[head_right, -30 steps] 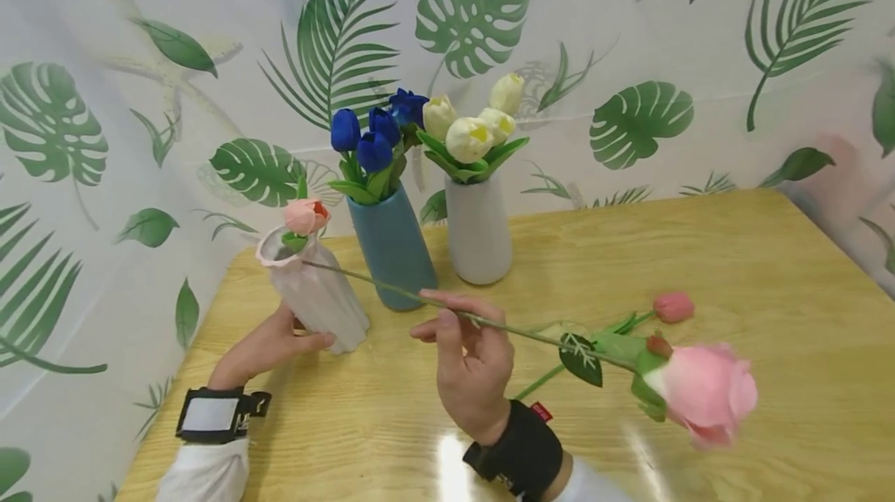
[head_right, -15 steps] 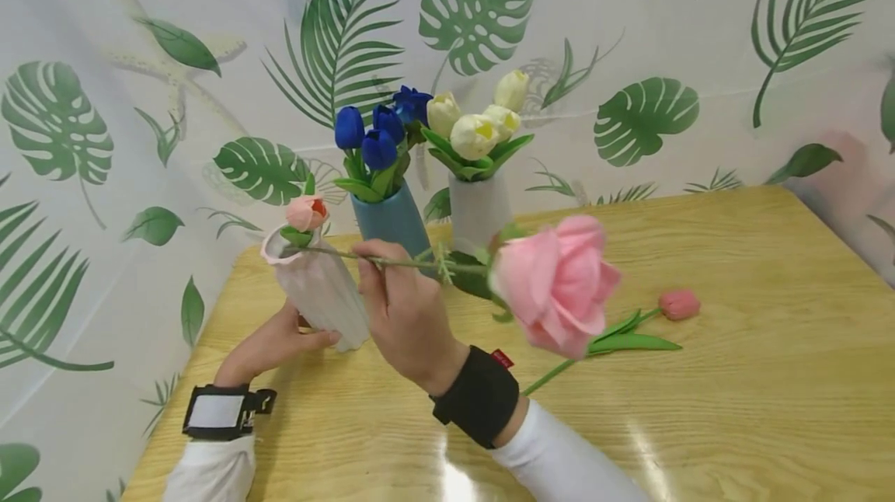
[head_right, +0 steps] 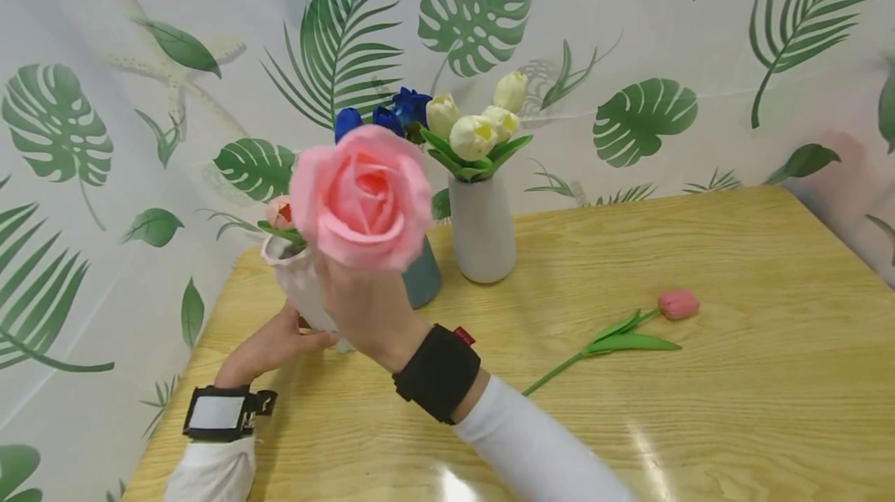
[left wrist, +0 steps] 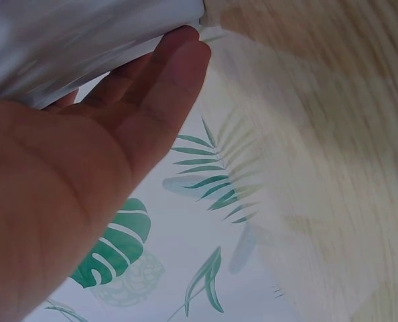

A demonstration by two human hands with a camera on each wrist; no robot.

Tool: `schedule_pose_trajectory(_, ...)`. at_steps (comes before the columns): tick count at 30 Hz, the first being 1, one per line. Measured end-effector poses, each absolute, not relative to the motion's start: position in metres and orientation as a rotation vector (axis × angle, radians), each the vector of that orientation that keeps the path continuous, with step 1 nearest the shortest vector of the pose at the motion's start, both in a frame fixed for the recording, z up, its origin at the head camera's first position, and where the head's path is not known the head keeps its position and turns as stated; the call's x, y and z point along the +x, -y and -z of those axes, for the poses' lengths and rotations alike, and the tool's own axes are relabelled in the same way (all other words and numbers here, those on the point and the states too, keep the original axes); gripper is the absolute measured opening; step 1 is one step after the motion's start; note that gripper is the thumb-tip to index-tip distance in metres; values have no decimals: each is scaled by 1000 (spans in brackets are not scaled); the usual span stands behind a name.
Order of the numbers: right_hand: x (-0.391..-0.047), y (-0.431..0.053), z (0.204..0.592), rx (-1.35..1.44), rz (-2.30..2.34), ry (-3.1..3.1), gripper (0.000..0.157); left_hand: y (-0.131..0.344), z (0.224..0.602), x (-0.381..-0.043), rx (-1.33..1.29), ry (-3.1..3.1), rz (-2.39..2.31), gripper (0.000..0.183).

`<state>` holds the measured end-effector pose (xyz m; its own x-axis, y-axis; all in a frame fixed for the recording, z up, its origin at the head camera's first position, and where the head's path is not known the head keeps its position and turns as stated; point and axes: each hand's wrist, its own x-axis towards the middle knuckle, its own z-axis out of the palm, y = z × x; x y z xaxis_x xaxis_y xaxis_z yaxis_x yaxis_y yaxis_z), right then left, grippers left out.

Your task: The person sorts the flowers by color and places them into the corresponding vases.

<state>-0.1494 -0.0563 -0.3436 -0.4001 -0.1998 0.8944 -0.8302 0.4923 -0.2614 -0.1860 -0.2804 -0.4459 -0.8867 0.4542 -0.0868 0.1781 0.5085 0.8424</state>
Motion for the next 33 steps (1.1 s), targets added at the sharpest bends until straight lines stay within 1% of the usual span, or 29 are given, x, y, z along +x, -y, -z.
schedule_pose_trajectory(4, -154, 61, 339, 837, -755, 1920, 13, 280, 446, -185, 534, -2457, -1329, 86)
schedule_pose_trajectory(7, -157, 66, 337, 829, -724, 1999, 8, 279, 448, -185, 550, -2443, -1355, 88)
schedule_pose_trajectory(10, -160, 70, 337, 812, -727, 2117, 8, 280, 450, -186, 580, -2425, -1380, 88)
schedule_pose_trajectory(12, -162, 73, 339, 800, -642, 2211, 15, 280, 451, -186, 601, -2427, -1376, 87)
schedule_pose_trajectory(15, -163, 74, 346, 774, -589, 2347, 31, 280, 451, -185, 598, -2442, -1360, 86)
schedule_pose_trajectory(17, -164, 73, 352, 751, -664, 2449, 40, 279, 452, -185, 600, -2462, -1344, 87)
schedule_pose_trajectory(19, -163, 70, 358, 729, -792, 2505, 42, 278, 451, -186, 590, -2477, -1329, 86)
schedule_pose_trajectory(22, -163, 61, 371, 734, -931, 2522, 38, 277, 450, -187, 590, -2481, -1324, 84)
schedule_pose_trajectory(26, -160, 49, 391, 768, -974, 2503, 30, 277, 448, -187, 587, -2462, -1337, 81)
schedule_pose_trajectory(33, -150, 24, 417, 789, -970, 2632, 25, 278, 450, -187, 564, -2467, -1337, 80)
